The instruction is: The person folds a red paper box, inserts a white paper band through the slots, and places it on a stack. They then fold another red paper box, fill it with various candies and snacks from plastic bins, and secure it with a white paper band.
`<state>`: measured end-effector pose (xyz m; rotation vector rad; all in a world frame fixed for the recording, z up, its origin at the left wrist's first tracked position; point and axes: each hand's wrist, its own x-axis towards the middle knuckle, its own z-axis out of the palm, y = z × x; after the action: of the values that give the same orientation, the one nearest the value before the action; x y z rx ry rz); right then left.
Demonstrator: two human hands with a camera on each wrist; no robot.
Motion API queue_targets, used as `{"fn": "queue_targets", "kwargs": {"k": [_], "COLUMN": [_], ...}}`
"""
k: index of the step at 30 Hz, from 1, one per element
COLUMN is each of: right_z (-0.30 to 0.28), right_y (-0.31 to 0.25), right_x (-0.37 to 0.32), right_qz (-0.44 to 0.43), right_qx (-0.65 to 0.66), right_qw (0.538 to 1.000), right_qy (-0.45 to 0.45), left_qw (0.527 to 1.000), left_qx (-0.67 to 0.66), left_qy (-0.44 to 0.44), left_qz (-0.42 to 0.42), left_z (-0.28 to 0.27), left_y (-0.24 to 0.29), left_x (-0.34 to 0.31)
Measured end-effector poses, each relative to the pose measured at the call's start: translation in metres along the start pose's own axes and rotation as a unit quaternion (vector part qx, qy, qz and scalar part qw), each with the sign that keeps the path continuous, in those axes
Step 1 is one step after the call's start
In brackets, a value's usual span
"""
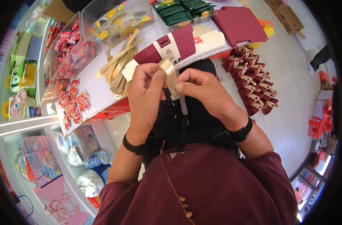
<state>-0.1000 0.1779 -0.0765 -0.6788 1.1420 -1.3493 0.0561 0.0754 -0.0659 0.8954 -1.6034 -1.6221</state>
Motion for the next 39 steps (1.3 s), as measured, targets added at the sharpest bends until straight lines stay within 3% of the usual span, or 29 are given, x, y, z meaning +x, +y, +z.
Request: {"fn": "queue_targets", "kwargs": {"k": [15,18,21,27,39], "right_z": [0.003,0.002,-0.001,0.002,-0.010], "right_y": [0.008,0.007,0.005,0.005,0.008], "right_x": [0.004,0.004,0.004,0.001,0.001], "right_qz": [-0.034,-0.032,-0.017,-0.019,-0.014], "right_qx": [-0.007,-0.021,-0.055,-0.069,-0.078], "right_qw": [0.999,0.999,0.998,0.997,0.997], "right_qy": [0.028,0.028,0.027,0.025,-0.006], "left_qw": [0.998,0.996,0.999,0.998,0.997], "left_qx": [-0.052,-0.078,0.009,0.059,0.054], "left_qy": [-0.018,-0.030,-0.044,-0.026,-0.045], "left_qz": [-0.030,-0.005,0.011,-0.023,0.009], "left_z": [-0.005,-0.007,-0.005,-0.008,-0.011], "left_y": [0.001,0.009,0.010,0.008,0.013], "left_x": [0.001,-0.001,-0.001,0.008,0.008]}}
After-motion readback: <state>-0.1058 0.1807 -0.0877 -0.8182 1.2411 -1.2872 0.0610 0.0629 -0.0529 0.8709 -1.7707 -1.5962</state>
